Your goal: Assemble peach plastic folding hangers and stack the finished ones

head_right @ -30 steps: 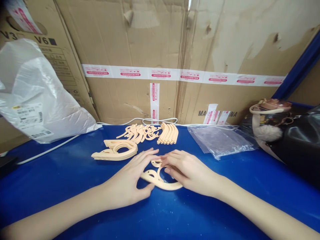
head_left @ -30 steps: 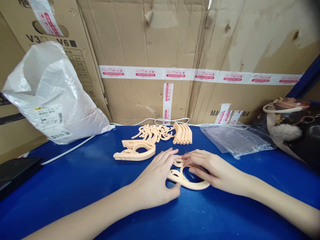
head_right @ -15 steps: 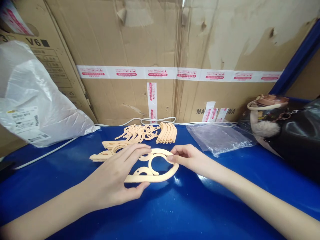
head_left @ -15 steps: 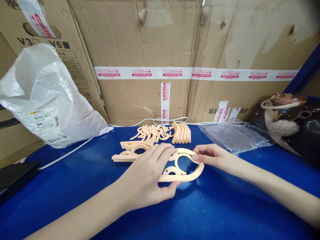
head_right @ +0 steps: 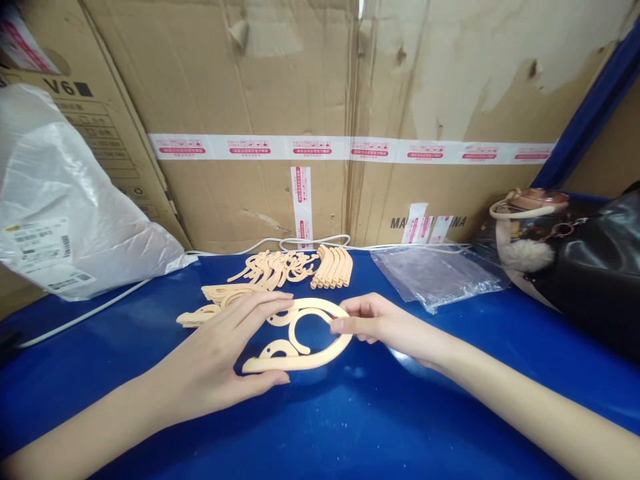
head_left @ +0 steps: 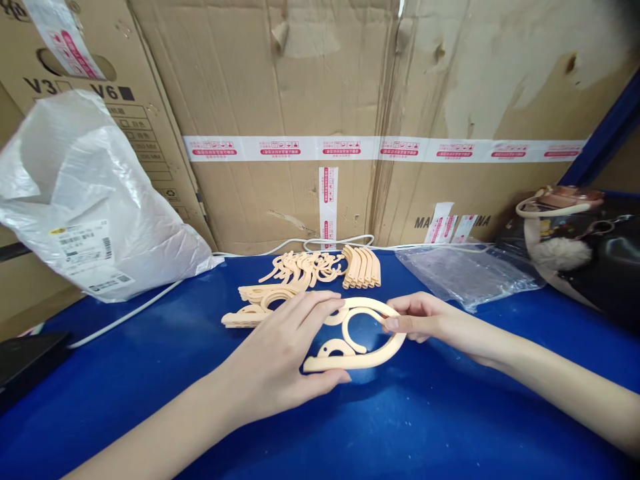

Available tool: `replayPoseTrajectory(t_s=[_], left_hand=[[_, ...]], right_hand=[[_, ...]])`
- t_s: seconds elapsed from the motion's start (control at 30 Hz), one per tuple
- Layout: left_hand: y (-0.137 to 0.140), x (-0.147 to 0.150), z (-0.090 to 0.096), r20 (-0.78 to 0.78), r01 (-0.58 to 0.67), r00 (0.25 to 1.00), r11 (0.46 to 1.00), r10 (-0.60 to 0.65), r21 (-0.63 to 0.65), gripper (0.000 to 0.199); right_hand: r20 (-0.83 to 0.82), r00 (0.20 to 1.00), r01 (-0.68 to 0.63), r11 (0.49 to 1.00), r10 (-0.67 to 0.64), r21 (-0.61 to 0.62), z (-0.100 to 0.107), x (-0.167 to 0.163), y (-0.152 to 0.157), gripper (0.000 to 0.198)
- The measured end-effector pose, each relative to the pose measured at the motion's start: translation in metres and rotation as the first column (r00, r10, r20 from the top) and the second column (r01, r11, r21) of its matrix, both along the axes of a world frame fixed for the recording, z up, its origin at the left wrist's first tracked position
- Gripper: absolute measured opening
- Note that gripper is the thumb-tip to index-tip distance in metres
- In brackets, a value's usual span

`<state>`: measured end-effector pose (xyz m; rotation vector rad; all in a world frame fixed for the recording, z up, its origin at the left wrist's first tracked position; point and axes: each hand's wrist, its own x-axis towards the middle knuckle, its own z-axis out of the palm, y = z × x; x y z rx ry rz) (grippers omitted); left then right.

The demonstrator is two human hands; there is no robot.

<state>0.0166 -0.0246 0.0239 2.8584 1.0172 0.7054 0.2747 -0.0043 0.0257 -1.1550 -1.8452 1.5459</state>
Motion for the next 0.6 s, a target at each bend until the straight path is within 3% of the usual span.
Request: replayPoseTrajectory(t_s=[0.2,0.33,0.4,0.47,0.53,0.6], left_hand=[[-0.003,0.002,0.000,-0.065,0.008,0.998,0.994,-0.001,0.110,0.058],[0.003,-0.007,0.021,-0.069,-0.053,0.996,0.993,0.061,0.107,0.059],[0.012,-0.019,0.034,-0.060,-0.115,0.991,0.991,0.119,0.066,0.061],[0.022,-0.035,0.044,-0.074,-0.168,0.983,0.986,0.166,-0.021,0.060],[0.033,-0.053,0.046,-0.080,-0.219,0.974,0.970,0.211,-0.104,0.058],[0.042,-0.070,0.040,-0.094,-0.276,0.960,0.944,0.263,-0.180,0.056]], right_hand=[[0.034,0.999,-0.041,0.999,0.040,0.030,-0.004,-0.003,-0.001,0.036],[0.016,1.000,-0.002,0.977,-0.002,0.212,-0.009,-0.002,-0.001,0.050],[0.126,0.992,-0.035,0.916,-0.017,0.399,-0.009,-0.001,-0.001,0.050],[0.313,0.949,-0.174,0.796,-0.022,0.580,-0.008,0.000,-0.003,0.041],[0.473,0.881,-0.330,0.683,-0.026,0.652,-0.010,0.000,-0.006,0.047],[0.556,0.831,-0.420,0.642,-0.013,0.642,-0.012,0.000,-0.007,0.054]])
